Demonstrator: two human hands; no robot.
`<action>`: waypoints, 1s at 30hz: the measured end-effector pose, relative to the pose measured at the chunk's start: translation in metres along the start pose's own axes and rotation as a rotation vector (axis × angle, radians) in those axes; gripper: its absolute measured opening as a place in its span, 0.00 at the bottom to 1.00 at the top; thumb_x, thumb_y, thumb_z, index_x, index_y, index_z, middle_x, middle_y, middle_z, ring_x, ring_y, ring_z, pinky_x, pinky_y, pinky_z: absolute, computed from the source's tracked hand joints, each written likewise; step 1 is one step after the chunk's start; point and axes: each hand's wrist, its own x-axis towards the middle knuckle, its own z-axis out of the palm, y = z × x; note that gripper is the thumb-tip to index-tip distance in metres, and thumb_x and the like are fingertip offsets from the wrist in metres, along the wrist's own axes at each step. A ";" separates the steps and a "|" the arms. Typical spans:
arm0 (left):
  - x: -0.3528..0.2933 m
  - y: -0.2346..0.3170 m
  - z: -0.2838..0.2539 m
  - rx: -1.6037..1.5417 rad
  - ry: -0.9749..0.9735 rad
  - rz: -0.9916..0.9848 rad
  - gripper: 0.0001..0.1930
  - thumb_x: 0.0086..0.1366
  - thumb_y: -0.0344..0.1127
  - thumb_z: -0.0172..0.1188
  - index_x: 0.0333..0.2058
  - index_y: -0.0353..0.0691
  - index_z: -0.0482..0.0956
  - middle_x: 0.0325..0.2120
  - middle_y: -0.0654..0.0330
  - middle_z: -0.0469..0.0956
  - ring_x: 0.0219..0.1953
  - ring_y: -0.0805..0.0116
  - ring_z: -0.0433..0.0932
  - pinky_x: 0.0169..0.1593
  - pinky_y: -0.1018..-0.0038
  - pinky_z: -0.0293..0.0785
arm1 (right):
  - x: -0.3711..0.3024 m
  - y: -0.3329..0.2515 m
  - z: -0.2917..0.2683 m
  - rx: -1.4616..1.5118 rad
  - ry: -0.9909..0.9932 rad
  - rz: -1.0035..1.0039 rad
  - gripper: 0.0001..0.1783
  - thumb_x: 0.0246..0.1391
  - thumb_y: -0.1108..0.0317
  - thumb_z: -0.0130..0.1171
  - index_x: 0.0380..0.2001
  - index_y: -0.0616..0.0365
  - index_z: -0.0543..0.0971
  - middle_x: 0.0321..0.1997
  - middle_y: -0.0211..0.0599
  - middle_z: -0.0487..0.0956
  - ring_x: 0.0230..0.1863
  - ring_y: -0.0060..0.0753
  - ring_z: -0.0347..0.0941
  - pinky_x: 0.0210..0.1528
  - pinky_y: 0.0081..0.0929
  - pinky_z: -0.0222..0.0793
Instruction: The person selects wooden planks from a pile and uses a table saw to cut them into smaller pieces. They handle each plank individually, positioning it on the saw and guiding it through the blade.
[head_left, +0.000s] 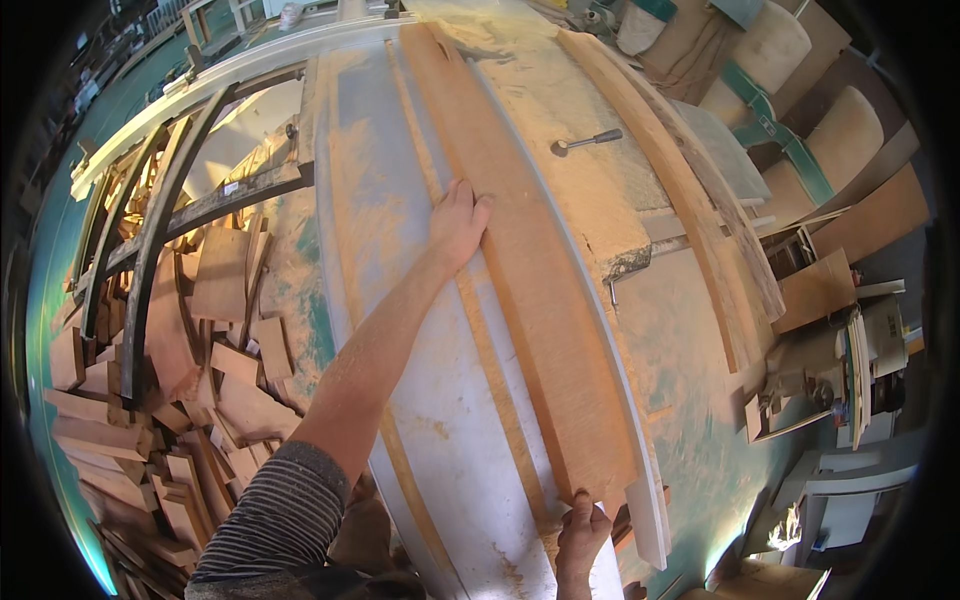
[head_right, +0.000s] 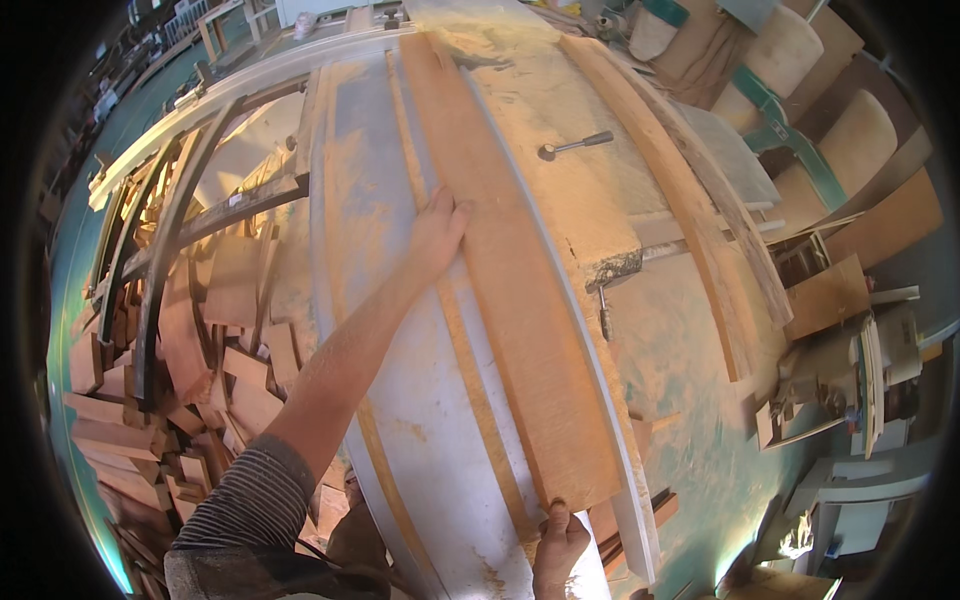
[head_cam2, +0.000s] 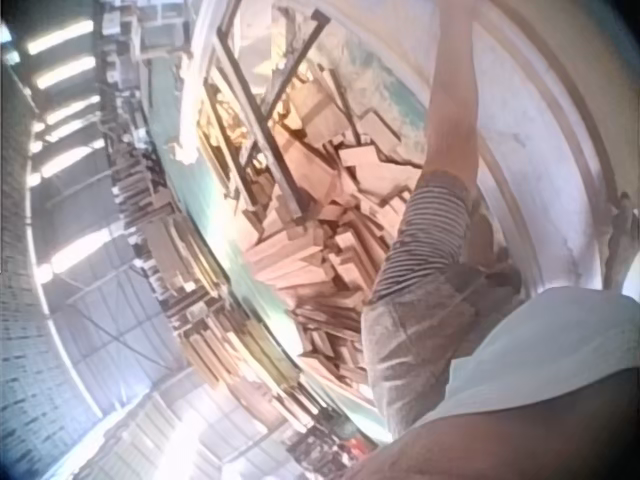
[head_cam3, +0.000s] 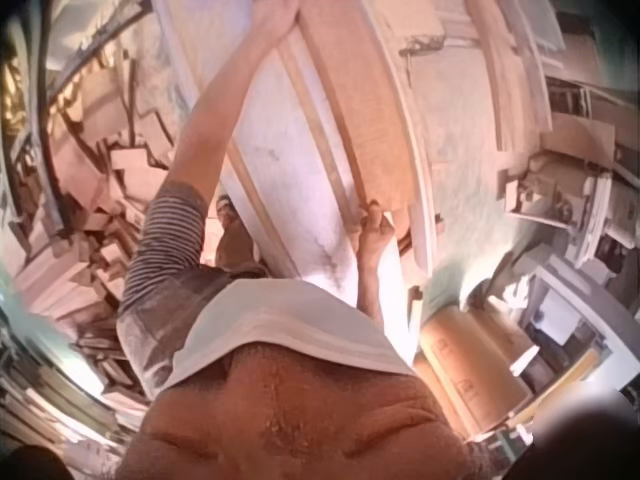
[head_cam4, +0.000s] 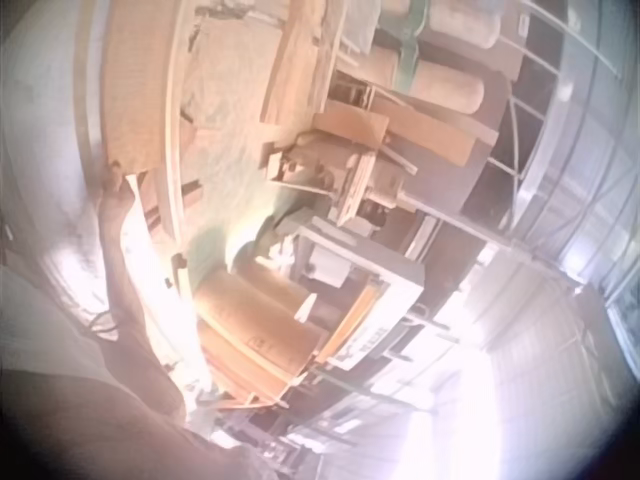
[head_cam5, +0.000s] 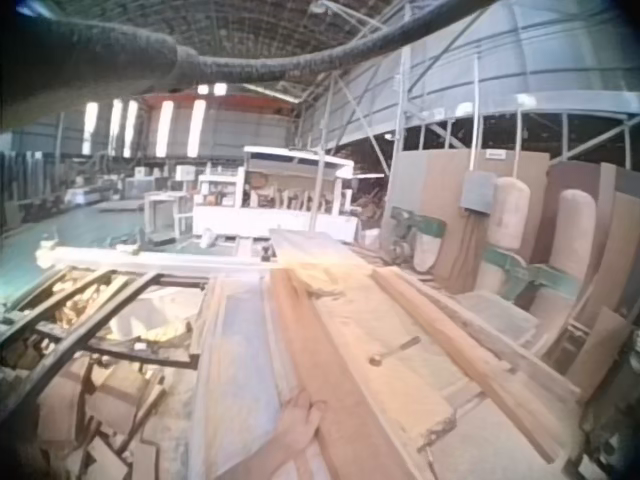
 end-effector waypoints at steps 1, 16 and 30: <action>0.004 -0.001 -0.001 0.013 -0.013 -0.011 0.22 0.71 0.49 0.47 0.42 0.29 0.72 0.48 0.40 0.72 0.49 0.38 0.73 0.54 0.50 0.69 | 0.001 0.000 0.003 0.001 -0.002 -0.032 0.30 0.67 0.49 0.59 0.16 0.58 0.70 0.13 0.25 0.65 0.11 0.16 0.55 0.11 0.21 0.48; 0.049 -0.048 0.009 0.218 0.023 0.224 0.16 0.69 0.41 0.53 0.42 0.32 0.75 0.42 0.44 0.72 0.47 0.39 0.72 0.51 0.49 0.72 | 0.013 -0.050 0.047 -0.023 0.054 0.052 0.27 0.68 0.49 0.56 0.19 0.56 0.69 0.13 0.23 0.61 0.11 0.17 0.53 0.12 0.21 0.48; 0.059 -0.052 0.017 0.108 0.015 0.160 0.20 0.68 0.40 0.55 0.43 0.24 0.69 0.46 0.36 0.69 0.49 0.36 0.70 0.57 0.49 0.70 | 0.031 -0.050 0.059 -0.048 0.082 0.071 0.24 0.70 0.53 0.53 0.20 0.53 0.67 0.13 0.22 0.58 0.10 0.17 0.51 0.10 0.23 0.46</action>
